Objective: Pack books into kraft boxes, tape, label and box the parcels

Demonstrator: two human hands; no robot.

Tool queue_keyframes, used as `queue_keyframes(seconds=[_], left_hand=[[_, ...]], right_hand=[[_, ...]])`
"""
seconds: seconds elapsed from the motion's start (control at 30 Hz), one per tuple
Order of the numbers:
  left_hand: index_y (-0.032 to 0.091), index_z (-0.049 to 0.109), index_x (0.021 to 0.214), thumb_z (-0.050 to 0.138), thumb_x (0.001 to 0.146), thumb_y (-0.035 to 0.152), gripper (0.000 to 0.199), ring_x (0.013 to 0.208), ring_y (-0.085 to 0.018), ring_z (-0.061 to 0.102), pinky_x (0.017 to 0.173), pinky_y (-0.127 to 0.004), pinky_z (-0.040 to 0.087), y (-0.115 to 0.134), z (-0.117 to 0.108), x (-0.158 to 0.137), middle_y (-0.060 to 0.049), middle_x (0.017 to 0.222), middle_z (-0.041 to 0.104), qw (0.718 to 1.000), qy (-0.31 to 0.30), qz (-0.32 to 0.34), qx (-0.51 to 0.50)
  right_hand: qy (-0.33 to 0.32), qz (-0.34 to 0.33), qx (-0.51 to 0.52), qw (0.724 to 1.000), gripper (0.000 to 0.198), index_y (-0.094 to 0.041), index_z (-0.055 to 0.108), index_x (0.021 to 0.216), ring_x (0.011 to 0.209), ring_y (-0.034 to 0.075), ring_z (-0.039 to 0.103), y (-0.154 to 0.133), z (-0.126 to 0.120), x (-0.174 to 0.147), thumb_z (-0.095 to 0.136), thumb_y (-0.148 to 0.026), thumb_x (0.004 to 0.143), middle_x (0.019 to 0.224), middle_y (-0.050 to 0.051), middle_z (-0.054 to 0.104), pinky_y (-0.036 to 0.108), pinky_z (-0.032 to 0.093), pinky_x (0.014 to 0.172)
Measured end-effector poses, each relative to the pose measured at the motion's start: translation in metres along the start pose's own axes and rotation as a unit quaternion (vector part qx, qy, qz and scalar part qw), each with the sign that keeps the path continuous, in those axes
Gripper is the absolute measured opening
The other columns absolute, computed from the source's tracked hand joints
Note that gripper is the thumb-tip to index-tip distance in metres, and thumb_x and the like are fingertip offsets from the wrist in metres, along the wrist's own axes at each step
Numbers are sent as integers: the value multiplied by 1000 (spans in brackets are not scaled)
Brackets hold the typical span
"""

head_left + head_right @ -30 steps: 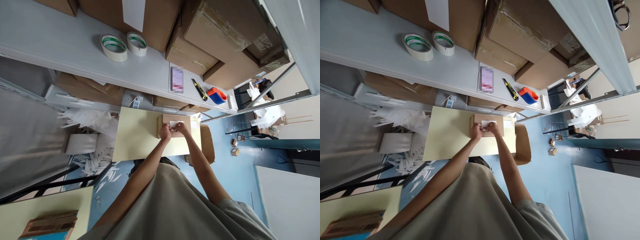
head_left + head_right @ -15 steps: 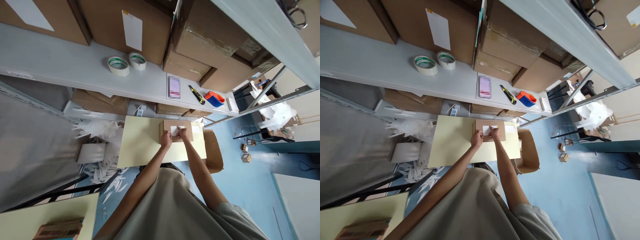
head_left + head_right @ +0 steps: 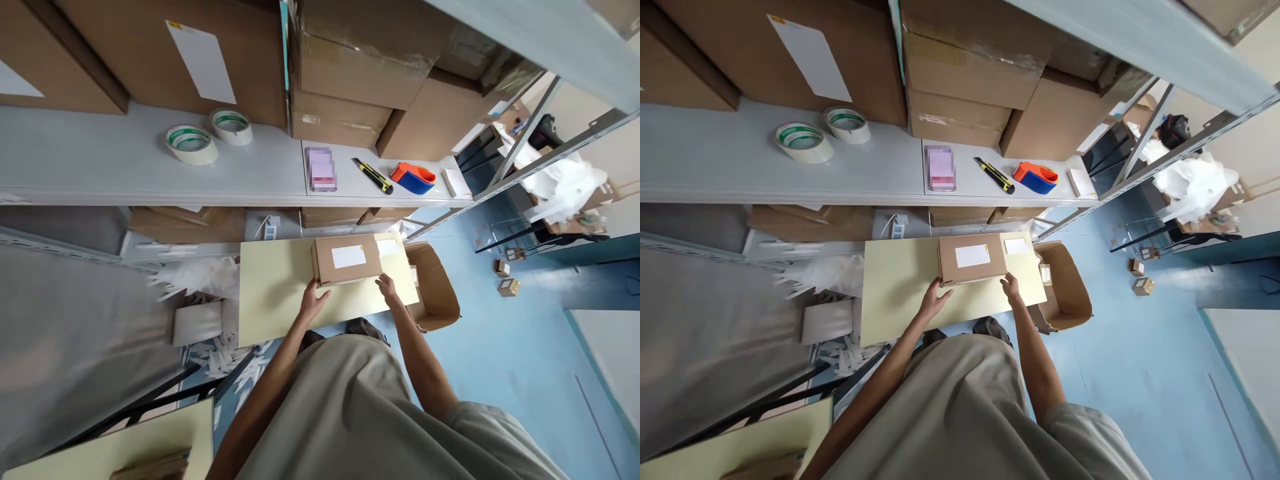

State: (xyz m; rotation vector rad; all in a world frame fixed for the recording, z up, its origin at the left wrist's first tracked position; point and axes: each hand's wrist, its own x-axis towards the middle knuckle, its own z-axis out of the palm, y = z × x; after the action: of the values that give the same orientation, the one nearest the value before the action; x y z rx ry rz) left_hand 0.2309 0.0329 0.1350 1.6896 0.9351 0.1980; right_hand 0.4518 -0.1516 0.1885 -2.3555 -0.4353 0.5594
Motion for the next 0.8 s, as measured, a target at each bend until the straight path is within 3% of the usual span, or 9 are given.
queue_keyframes(seconds=[0.17,0.27,0.43,0.53,0.67,0.8], left_hand=[[24,77,137,76,95,24,42,153,-28,67,133,-42,50,18,9,-19,-11,155,76,998,48,-18,-43],[22,77,140,75,100,32,42,142,-26,74,126,-39,57,40,36,-29,-11,152,77,989,111,-34,-86],[21,84,123,75,101,45,34,124,-28,83,112,-38,66,74,123,-33,-11,130,86,970,203,-117,-60],[21,85,116,75,100,47,32,121,-28,83,112,-39,65,87,181,-37,-9,123,88,963,214,-161,-31],[18,85,115,79,95,49,37,117,-29,84,108,-39,67,111,249,-46,-10,120,89,966,182,-177,-48],[17,86,109,89,87,55,44,105,-31,87,96,-39,70,150,316,-39,-12,109,90,983,100,-154,-30]], right_hand=[[-17,4,143,990,59,-16,87,114,118,37,82,36,-30,3,75,-68,88,115,18,89,48,66,104],[-6,0,236,972,71,-16,87,127,124,39,81,67,-63,9,82,-72,83,127,18,88,51,65,111],[-10,25,249,968,73,-17,87,129,123,40,83,121,-110,27,84,-72,82,129,17,87,50,68,109],[-41,18,234,971,71,-17,85,135,125,38,82,155,-140,37,74,-71,90,140,17,84,47,67,111],[-10,25,190,981,65,-19,80,147,131,37,79,204,-191,38,62,-64,103,148,15,81,49,62,118],[64,79,174,980,68,-16,76,151,139,40,75,268,-248,36,60,-64,105,148,17,80,52,58,121]])
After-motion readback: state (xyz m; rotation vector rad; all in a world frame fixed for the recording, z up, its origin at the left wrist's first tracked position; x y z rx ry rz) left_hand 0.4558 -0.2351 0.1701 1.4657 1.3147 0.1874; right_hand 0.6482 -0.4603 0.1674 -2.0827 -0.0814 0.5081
